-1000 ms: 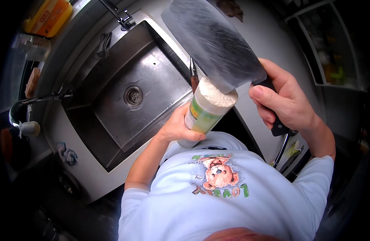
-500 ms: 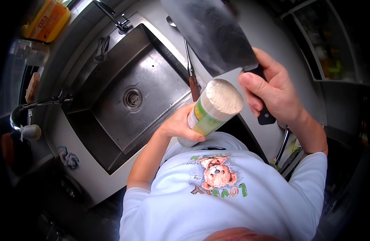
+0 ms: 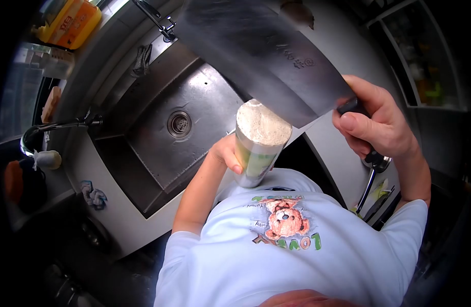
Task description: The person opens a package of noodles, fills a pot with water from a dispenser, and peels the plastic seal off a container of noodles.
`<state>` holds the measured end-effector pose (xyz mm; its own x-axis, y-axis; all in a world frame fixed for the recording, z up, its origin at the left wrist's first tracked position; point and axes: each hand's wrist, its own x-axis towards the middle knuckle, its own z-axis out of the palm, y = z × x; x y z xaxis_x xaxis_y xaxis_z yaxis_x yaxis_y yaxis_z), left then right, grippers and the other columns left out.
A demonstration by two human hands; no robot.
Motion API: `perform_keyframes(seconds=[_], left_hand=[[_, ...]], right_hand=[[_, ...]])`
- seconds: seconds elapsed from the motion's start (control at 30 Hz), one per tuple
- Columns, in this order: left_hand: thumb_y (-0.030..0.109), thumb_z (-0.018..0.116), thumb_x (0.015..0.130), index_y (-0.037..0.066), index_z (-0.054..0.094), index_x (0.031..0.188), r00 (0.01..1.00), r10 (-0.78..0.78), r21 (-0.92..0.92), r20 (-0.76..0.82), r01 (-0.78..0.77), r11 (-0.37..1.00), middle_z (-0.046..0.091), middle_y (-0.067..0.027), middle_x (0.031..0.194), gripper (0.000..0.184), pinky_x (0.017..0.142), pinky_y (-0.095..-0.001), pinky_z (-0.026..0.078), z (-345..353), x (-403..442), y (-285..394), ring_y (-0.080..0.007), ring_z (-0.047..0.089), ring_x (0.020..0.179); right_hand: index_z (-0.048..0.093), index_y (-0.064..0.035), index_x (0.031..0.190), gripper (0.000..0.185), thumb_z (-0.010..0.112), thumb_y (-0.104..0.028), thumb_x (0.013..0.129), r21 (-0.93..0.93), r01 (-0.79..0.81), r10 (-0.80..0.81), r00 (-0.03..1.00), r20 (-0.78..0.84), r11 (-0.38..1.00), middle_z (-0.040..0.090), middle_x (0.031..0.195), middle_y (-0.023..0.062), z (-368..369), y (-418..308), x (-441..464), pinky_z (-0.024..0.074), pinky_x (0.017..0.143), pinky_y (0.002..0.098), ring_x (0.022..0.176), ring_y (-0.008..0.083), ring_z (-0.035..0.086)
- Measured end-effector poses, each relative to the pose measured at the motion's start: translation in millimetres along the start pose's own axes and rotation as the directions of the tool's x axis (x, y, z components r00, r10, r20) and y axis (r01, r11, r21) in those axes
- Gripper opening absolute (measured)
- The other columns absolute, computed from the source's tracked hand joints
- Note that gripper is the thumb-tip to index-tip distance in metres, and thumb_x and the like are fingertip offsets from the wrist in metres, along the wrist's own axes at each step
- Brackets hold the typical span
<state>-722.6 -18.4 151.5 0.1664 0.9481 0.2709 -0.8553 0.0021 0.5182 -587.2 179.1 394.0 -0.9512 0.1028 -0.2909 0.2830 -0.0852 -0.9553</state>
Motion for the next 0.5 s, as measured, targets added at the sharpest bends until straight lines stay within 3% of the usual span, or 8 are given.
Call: perform_keyframes(seconds=[0.27,0.5], left_hand=[[0.025,0.086,0.055,-0.005,0.041,0.126,0.994,-0.008,-0.02,0.107,0.01,1.0,0.058,-0.0241,0.104,0.088,0.072,-0.045,0.052,5,11,2,-0.0364,0.062,0.089],[0.027,0.087,0.055,-0.005,0.041,0.124,0.992,-0.053,-0.069,0.115,0.061,0.996,0.057,-0.0216,0.105,0.089,0.071,-0.0451,0.052,-1,10,-7,-0.0363,0.061,0.089]], right_hand=[[0.045,0.0027,0.127,0.04,0.055,-0.016,0.092,-0.041,-0.023,0.027,0.994,0.101,0.999,0.049,0.06,-0.0025,2,-6,5,0.035,0.035,0.017,0.04,0.0023,0.042],[0.042,0.0,0.13,0.041,0.052,-0.01,0.092,-0.146,-0.067,0.078,0.995,0.069,0.987,0.054,0.07,-0.002,11,-8,5,0.0369,0.041,0.0168,0.047,0.0014,0.044]])
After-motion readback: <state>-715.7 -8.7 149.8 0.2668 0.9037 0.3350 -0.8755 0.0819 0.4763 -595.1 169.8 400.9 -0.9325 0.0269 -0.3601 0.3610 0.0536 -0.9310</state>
